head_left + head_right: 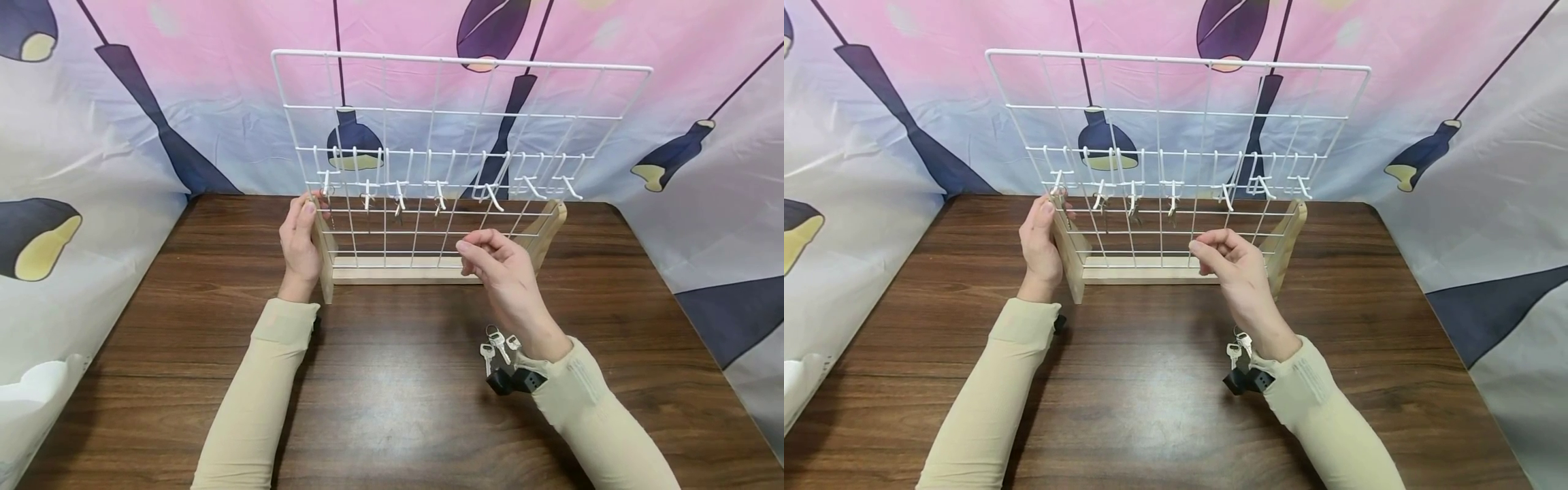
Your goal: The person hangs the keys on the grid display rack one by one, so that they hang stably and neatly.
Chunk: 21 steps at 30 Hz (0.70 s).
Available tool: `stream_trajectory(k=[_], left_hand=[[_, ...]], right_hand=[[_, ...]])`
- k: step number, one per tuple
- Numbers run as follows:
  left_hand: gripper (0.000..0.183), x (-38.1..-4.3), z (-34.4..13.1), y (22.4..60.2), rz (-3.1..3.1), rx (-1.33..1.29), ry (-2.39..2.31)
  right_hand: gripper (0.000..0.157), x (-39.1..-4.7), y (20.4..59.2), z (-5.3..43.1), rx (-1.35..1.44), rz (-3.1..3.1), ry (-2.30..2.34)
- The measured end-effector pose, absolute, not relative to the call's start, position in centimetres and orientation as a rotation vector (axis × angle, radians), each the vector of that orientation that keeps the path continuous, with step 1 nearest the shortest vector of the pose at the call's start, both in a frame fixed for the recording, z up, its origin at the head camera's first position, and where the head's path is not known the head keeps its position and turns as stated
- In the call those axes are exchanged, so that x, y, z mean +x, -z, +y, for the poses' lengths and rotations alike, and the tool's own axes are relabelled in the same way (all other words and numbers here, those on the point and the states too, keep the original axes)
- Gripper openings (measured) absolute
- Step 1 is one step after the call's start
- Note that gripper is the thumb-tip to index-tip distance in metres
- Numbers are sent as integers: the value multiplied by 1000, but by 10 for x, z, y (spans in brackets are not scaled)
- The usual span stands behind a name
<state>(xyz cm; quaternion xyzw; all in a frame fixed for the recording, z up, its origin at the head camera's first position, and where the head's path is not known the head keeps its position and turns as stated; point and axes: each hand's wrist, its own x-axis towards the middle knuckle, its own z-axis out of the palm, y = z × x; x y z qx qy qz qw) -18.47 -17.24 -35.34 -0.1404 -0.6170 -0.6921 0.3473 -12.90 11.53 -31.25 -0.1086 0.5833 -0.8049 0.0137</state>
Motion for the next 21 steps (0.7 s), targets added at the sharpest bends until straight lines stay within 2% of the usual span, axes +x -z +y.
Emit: stream_trajectory(k=[8,15,21], left_hand=[[32,-185,-173,354,-1616,-360,1789],[30,-184,-172,354,-1593,-357,1806],[30,-183,-171,353,-1595,-361,1800]], right_hand=[[3,-123,319,135,-343,2075,2269],[12,-121,328,153,-420,2285,2051],[16,-123,340,174,-672,2593,1425]])
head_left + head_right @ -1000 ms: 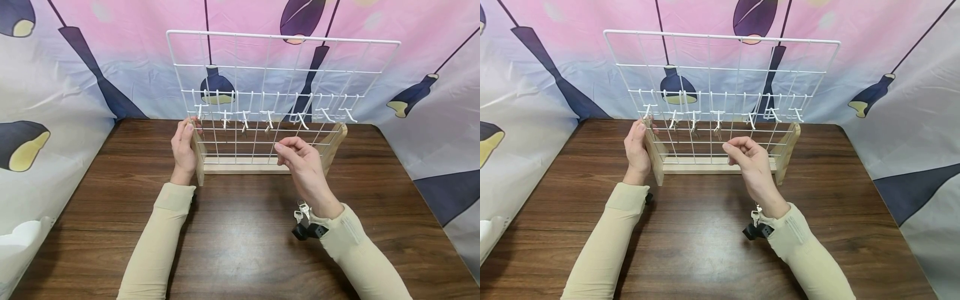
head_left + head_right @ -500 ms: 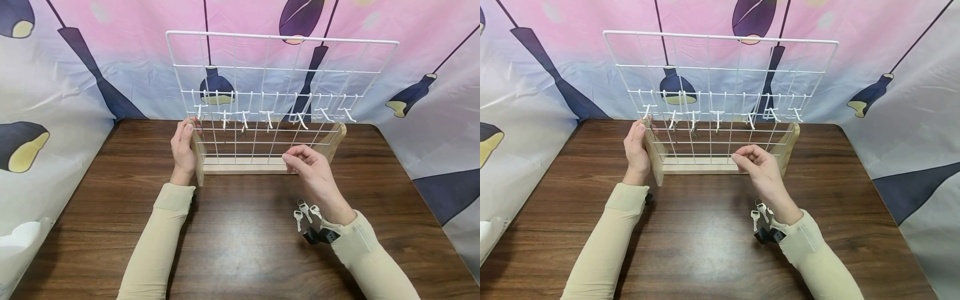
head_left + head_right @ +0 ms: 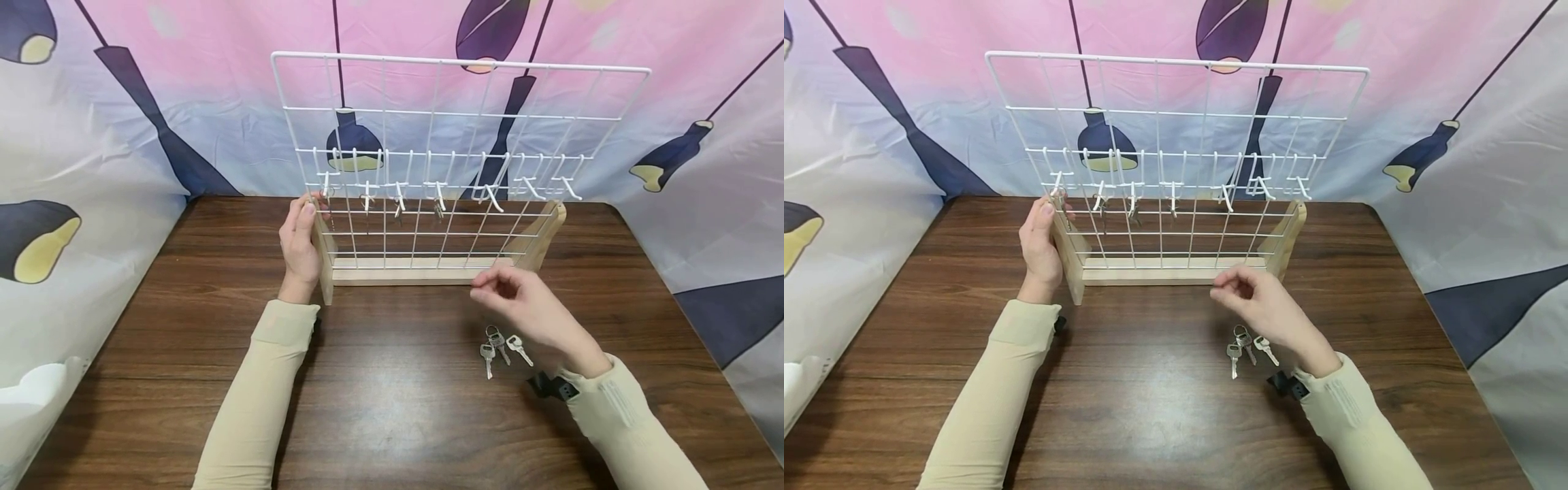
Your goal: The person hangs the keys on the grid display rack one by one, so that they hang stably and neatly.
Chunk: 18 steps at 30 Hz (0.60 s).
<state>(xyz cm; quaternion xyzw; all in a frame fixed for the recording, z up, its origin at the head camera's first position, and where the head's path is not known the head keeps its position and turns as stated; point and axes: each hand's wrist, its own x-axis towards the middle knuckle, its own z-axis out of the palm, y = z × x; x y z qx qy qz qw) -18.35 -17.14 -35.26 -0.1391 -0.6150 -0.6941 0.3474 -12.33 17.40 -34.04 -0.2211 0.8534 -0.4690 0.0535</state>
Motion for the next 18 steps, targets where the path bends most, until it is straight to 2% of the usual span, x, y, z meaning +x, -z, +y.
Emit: stream_trajectory(k=[4,8,13,18], left_hand=[[32,-185,-172,353,-1606,-354,1796],[36,-186,-172,354,-1623,-352,1786],[34,-186,-172,355,-1610,-351,1802],[33,-185,-172,355,-1589,-352,1817]], right_hand=[[18,-121,355,185,-856,2679,933],[18,-118,366,193,-881,2737,676],[11,-116,372,198,-877,2780,580],[13,-115,375,200,-904,2760,560]])
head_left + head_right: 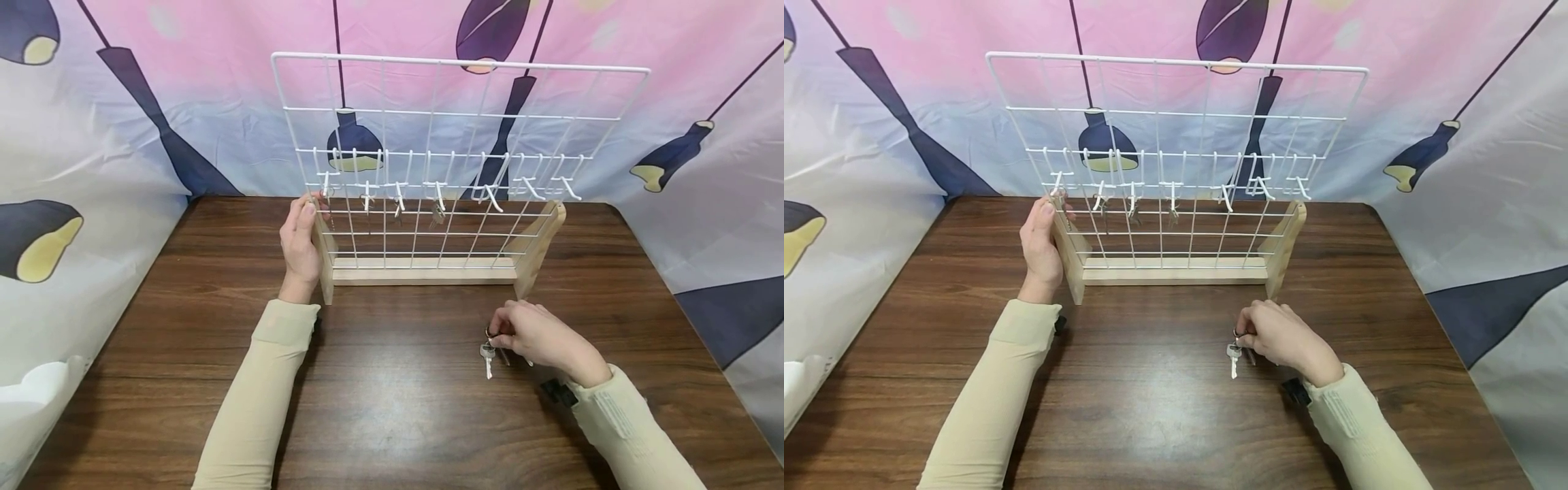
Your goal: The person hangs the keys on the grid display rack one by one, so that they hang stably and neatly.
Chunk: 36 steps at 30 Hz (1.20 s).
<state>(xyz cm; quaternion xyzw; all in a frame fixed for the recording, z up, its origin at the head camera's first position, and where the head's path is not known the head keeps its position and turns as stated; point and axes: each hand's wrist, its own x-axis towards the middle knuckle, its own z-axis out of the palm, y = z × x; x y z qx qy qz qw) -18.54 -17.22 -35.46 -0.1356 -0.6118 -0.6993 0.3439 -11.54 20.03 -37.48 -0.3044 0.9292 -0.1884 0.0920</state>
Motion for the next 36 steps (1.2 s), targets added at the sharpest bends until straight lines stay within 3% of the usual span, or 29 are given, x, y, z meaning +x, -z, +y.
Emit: stream_trajectory(k=[6,14,27,31,36], left_hand=[[37,-185,-171,353,-1560,-355,1827],[31,-186,-172,355,-1575,-347,1819],[39,-185,-172,354,-1634,-343,1776],[33,-186,-171,353,-1610,-349,1791],[34,-185,-172,354,-1611,-347,1794]], right_hand=[[17,-114,374,198,-869,2754,522],[35,-107,372,194,-684,2727,416],[31,-107,376,193,-692,2742,408],[31,-108,379,191,-690,2749,406],[38,-107,377,190,-674,2786,352]])
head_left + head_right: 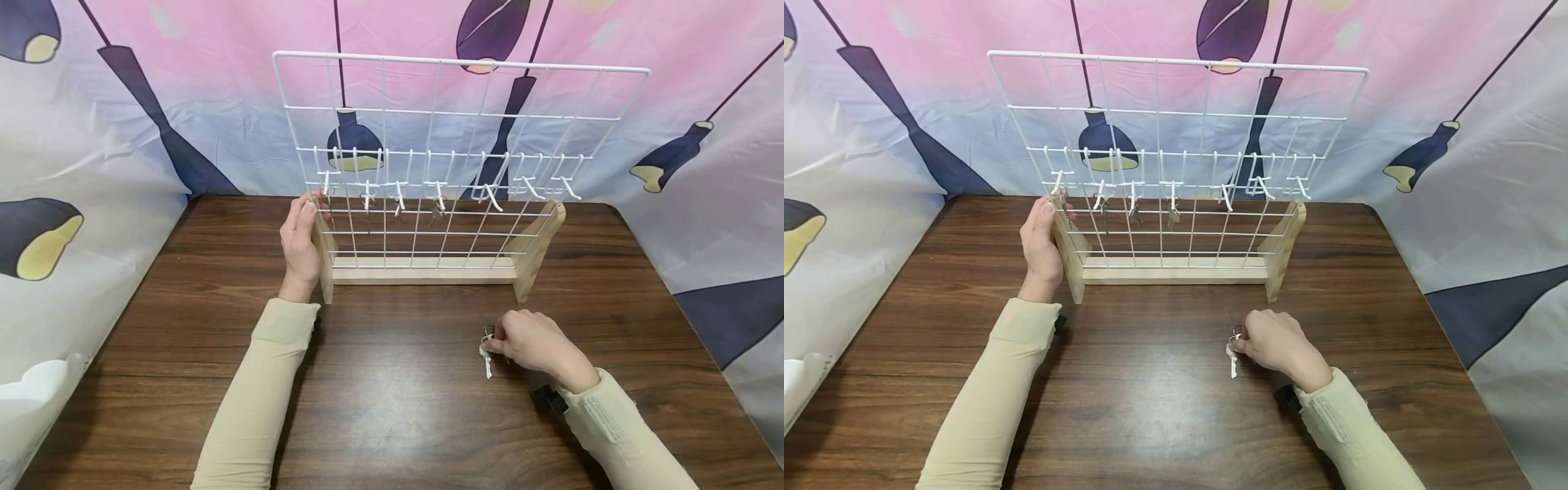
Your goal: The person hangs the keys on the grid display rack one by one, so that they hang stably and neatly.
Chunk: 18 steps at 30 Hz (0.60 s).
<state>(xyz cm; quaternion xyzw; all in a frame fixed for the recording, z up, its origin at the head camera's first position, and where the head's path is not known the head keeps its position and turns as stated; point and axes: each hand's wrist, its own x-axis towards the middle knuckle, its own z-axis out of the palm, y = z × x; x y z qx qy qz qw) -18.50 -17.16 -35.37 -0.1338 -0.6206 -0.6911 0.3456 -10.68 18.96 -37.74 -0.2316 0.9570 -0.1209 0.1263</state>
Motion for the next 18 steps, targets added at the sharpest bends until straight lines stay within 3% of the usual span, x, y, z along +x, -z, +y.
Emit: stream_trajectory(k=[6,18], left_hand=[[39,-184,-172,354,-1627,-349,1782],[35,-185,-172,355,-1615,-346,1795]], right_hand=[[43,-107,377,190,-667,2827,295],[30,-105,378,185,-714,2801,365]])
